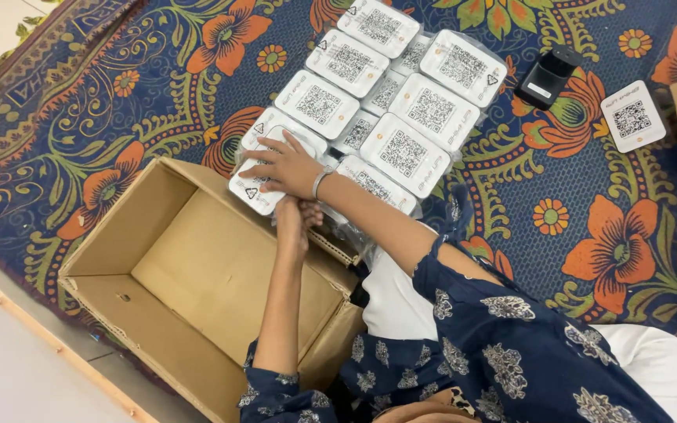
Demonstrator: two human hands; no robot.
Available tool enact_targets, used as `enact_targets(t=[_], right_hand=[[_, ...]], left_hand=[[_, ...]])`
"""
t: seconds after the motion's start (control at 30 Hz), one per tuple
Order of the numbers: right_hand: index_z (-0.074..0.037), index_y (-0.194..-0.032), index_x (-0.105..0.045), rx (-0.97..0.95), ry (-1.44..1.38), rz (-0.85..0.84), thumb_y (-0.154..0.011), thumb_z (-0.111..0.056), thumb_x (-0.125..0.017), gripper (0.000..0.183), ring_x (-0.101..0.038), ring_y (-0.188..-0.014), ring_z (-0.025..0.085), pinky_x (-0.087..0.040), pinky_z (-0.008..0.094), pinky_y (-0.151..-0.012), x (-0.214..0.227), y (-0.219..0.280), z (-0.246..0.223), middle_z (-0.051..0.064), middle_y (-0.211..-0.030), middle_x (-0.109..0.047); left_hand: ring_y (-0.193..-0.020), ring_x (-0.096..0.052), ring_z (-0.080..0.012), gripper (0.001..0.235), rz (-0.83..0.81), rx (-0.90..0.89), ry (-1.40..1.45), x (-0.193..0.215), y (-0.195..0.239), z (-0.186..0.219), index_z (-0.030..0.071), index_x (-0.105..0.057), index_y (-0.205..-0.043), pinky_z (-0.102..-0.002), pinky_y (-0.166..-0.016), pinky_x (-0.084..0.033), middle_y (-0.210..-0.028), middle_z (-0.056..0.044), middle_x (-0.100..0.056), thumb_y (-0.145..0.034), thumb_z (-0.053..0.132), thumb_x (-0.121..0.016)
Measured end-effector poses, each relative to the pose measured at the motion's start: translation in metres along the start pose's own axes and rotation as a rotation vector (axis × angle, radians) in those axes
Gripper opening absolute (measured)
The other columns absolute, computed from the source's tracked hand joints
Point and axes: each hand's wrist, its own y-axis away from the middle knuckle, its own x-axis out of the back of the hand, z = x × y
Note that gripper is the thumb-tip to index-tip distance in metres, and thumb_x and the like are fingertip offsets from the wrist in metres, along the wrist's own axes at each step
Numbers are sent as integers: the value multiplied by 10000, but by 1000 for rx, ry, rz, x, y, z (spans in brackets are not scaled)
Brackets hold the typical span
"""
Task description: The person packs QR-coded electronic devices into plastic bags and places them in cardboard boxes.
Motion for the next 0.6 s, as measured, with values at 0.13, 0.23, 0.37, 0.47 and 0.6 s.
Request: enact_targets(t=[0.13,0.23,0.37,0.47,0.6], right_hand=[[-482,-1391,-573,-8,8,22,-910,-472,-669,491,-238,-1532,257,-162,669,-1204,-7,1,5,-100,-1623,-336],[-452,-1356,-603,-10,8,15,-885,-371,-699,488,-275,-1509,257,-216,648,-1166,14,11,11,-57,-1630,-322],[-327,-1353,-635,-78,-276,139,-910,-223,-694,458,-457,-1406,291,-392,496,-1138,77,74,36,23,-1586,-439],[-239,-1348,-653,-195,-387,337,-958,-172,-672,395,-536,-1347,318,-448,444,-1109,130,156,57,67,-1499,-548],[-144,-1276,-692,-454,-386,664,-985,-140,-646,295,-631,-1224,322,-505,421,-1031,187,293,75,95,-1315,-669]], left_hand=[[-490,-589,-192,329,57,8,-33,-8,1,-1,26,-595,-884,-317,-433,-477,-643,-94,-607,-1042,242,-404],[-490,-593,-177,328,5,-109,-79,-34,20,10,35,-590,-903,-304,-423,-467,-640,-88,-620,-1043,212,-352],[-492,-600,-163,356,-75,-290,-291,-107,58,24,0,-586,-873,-301,-439,-490,-642,-87,-624,-1085,191,-373],[-500,-611,-167,321,-227,-363,-405,-181,71,6,-32,-612,-896,-313,-450,-504,-657,-108,-643,-1067,142,-404],[-533,-693,-174,297,-503,-382,-686,-297,107,-35,-50,-646,-954,-299,-476,-541,-669,-144,-704,-1043,141,-438]])
